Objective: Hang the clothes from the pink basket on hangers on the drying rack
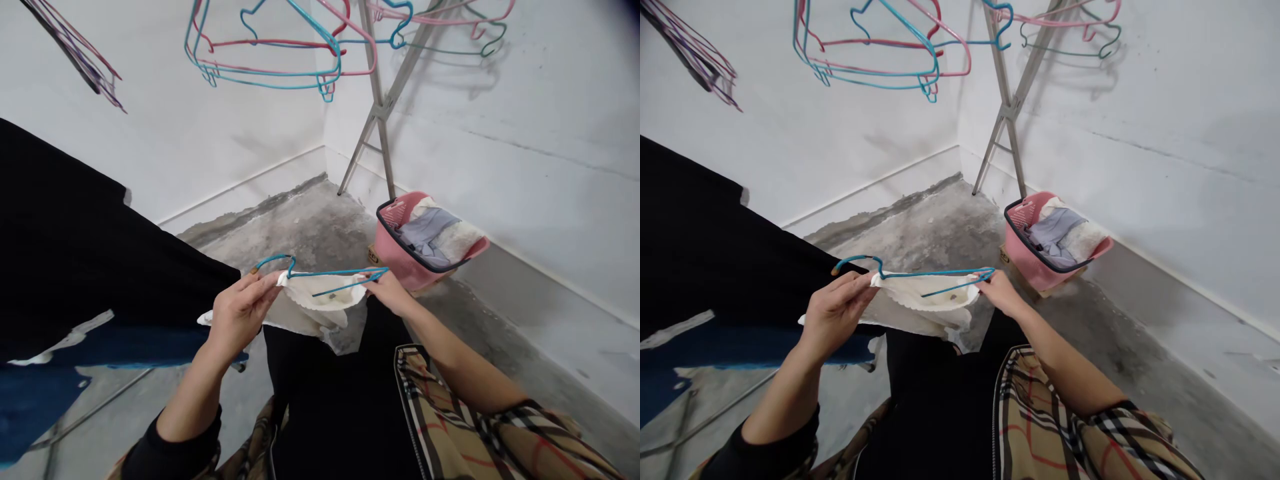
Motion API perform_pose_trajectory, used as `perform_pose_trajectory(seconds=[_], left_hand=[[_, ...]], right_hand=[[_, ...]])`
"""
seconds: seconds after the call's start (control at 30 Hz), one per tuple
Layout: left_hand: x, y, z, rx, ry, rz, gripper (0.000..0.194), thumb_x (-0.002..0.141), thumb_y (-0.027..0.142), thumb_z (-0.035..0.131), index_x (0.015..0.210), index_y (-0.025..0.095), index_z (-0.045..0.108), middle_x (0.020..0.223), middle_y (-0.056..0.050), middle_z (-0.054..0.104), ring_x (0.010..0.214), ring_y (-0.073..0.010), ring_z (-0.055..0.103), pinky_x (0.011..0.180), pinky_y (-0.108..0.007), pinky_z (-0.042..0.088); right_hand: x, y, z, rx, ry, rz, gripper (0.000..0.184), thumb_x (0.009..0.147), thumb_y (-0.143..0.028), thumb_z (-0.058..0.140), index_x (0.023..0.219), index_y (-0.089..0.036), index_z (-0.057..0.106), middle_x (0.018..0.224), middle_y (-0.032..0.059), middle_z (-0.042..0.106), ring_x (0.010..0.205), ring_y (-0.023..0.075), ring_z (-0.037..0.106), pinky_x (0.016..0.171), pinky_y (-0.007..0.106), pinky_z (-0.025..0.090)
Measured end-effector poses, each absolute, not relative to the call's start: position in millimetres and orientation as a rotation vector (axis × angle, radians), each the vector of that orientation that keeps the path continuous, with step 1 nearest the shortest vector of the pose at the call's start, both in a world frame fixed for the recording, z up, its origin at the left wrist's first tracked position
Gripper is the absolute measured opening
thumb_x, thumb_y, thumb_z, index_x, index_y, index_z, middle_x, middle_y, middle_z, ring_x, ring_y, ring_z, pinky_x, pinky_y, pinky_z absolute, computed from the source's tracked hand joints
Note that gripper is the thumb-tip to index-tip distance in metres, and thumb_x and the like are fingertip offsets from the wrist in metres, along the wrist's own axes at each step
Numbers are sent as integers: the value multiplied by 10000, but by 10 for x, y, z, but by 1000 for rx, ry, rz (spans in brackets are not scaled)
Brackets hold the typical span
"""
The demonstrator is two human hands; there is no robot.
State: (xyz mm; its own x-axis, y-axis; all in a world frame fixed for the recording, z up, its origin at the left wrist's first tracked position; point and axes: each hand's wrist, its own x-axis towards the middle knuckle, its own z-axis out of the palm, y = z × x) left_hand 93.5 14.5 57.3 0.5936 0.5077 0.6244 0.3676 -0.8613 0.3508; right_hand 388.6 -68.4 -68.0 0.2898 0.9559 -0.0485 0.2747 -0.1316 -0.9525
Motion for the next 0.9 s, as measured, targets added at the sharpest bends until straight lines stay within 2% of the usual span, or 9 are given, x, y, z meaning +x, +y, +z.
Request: perform_pose_trajectory(seconds=[0.1,0.23,0.43,0.6,0.77,0.9], left_hand=[[847,208,506,2640,737,1072,225,888,234,620,1085,234,729,738,-11,639,625,-84,578,598,-173,450],[830,234,399,2685,835,1064,223,898,268,609,1083,245,732,745,-2,645,618,-75,579,583,-158,436],[951,211,321,2726,760,1003,247,914,271,587,1124,259,717,743,5,634,636,-79,597,605,-157,451],[1044,184,322,2673,642,996,246,921,232,571,1123,237,711,728,4,624,624,-79,579,610,-169,451],[1084,186,318,2577,658,1033,218,915,236,580,1078,203,721,651,16,570,573,-79,530,551,-177,418],[1027,238,299,2500,705,1010,230,883,274,627,1085,200,709,774,-18,690,666,-104,618,625,-194,478]], right_hand=[[4126,-754,-611,-1389,-914,1075,335,780,-449,650,908,-140,653,702,10,615,589,103,529,568,231,430],[4276,-843,-486,-1318,-807,1020,344,728,-463,736,828,-144,656,690,-8,592,586,84,498,553,210,397],[4107,-948,-114,-1362,-1234,812,287,832,-441,667,760,-163,650,703,4,602,647,111,532,624,245,420],[3940,-938,73,-1207,-1717,423,162,898,-322,614,854,-190,695,940,64,648,907,166,599,847,322,461],[3961,-930,62,-1200,-1901,487,158,957,-276,534,971,-194,668,890,46,677,829,130,622,732,253,478],[4019,-984,141,-1240,-1854,366,131,954,-259,544,938,-192,655,868,37,677,815,126,621,745,253,473]])
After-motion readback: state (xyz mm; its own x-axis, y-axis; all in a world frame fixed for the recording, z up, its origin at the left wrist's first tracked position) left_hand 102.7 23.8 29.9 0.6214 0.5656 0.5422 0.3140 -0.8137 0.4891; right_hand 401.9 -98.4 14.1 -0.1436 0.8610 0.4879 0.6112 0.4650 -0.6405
